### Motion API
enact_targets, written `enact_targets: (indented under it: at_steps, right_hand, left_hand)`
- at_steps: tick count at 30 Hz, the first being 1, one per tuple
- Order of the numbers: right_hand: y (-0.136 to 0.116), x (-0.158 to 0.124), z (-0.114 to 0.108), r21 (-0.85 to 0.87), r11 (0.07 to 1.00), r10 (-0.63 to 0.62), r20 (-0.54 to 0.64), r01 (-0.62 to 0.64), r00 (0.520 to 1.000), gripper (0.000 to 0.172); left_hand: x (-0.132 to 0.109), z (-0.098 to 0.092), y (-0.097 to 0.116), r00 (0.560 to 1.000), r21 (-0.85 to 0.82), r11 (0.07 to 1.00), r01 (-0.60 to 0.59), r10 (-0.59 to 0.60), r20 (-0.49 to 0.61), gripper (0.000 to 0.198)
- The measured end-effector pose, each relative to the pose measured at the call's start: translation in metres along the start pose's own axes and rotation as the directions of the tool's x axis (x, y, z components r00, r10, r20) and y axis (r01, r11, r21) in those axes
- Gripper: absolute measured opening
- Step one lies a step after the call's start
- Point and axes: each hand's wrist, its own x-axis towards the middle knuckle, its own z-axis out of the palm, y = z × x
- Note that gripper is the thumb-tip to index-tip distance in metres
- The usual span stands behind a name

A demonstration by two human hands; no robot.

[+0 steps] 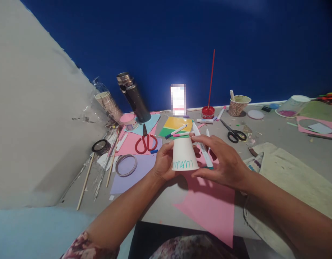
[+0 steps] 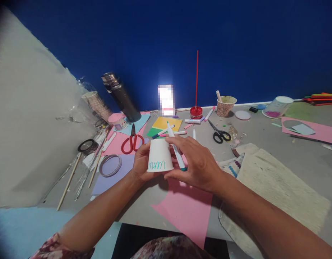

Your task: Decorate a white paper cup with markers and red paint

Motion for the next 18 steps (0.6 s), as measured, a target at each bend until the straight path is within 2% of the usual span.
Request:
enact_targets:
  at_steps: [4, 7, 8, 10, 12, 14, 16, 18]
  right_hand:
    - [0.004, 0.0, -0.003, 0.017, 0.999, -0.035, 0.01, 0.035, 0.999, 0.077]
    - [0.008, 0.002, -0.008, -0.014, 1.0, -0.016, 0.0, 0.016, 1.0, 0.081]
    - [0.01, 0.002, -0.01, -0.041, 0.999, -0.006, -0.001, 0.006, 1.0, 0.081]
    - [0.012, 0.001, -0.011, -0.103, 0.995, 0.007, 0.007, -0.006, 1.0, 0.082]
    - [0.014, 0.001, -0.011, -0.142, 0.99, 0.011, 0.033, -0.006, 0.999, 0.083]
    - [0.015, 0.0, -0.011, -0.153, 0.988, 0.022, 0.061, -0.012, 0.998, 0.086]
    - [0.015, 0.001, -0.012, -0.134, 0.991, 0.037, 0.087, -0.025, 0.996, 0.089]
    - [0.016, 0.001, -0.014, -0.096, 0.995, 0.04, 0.104, -0.03, 0.994, 0.095]
  left_hand:
    - [-0.001, 0.003, 0.002, 0.999, 0.087, 0.996, -0.035, 0.036, -0.012, 0.048]
    - [-0.005, 0.005, 0.014, 0.981, 0.307, 0.932, -0.192, 0.185, 0.051, 0.074]
    - [-0.008, 0.005, 0.02, 0.964, 0.412, 0.871, -0.267, 0.248, 0.1, 0.084]
    - [-0.014, 0.005, 0.03, 0.924, 0.626, 0.682, -0.377, 0.324, 0.203, 0.095]
    - [-0.021, 0.007, 0.037, 0.915, 0.808, 0.454, -0.376, 0.317, 0.247, 0.096]
    - [-0.025, 0.01, 0.04, 0.921, 0.909, 0.259, -0.327, 0.303, 0.245, 0.09]
    - [-0.026, 0.013, 0.038, 0.922, 0.94, 0.17, -0.297, 0.308, 0.236, 0.084]
    - [-0.025, 0.014, 0.033, 0.916, 0.936, 0.191, -0.295, 0.336, 0.22, 0.08]
